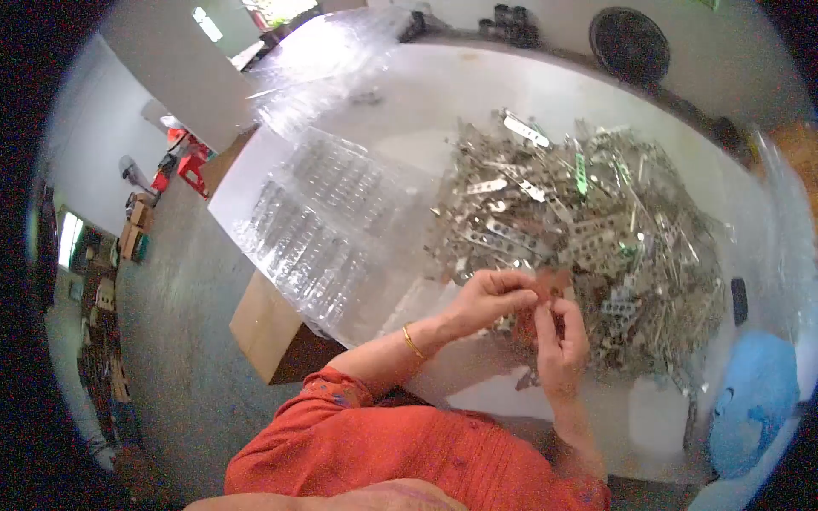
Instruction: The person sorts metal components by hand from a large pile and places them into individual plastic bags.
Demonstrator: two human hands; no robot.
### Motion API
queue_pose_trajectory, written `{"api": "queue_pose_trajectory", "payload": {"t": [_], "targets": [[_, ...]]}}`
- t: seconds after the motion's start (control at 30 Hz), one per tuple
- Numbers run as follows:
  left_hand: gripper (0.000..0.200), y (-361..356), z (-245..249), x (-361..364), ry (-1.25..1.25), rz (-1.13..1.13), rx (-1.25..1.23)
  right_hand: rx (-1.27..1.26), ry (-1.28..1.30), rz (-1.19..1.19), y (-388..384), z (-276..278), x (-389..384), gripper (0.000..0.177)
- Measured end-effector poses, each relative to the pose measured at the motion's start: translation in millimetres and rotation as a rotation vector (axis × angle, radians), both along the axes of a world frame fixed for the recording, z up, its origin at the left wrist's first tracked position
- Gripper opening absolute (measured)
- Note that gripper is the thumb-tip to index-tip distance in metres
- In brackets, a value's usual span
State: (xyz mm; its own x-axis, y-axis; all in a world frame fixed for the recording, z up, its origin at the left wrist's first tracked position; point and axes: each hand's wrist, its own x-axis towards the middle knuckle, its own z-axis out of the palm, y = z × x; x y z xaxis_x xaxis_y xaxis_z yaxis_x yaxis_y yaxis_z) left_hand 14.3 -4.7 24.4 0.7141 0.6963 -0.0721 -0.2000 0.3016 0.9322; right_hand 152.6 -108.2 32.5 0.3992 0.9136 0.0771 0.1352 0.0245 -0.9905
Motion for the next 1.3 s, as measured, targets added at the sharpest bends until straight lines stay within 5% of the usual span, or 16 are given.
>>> {"api": "queue_pose_trajectory", "payload": {"t": [0.5, 1.3], "targets": [[0.022, 3.6, -6.9, -8.2, -0.100, -0.073, -0.382, 0.022, 0.118, 0.001, -3.4, 0.0, 1.2, 0.004], [0.025, 5.8, -15.3, -10.7, -0.058, -0.073, -0.331, -0.038, 0.095, 0.062, -3.4, -6.7, 2.6, 0.006]]}}
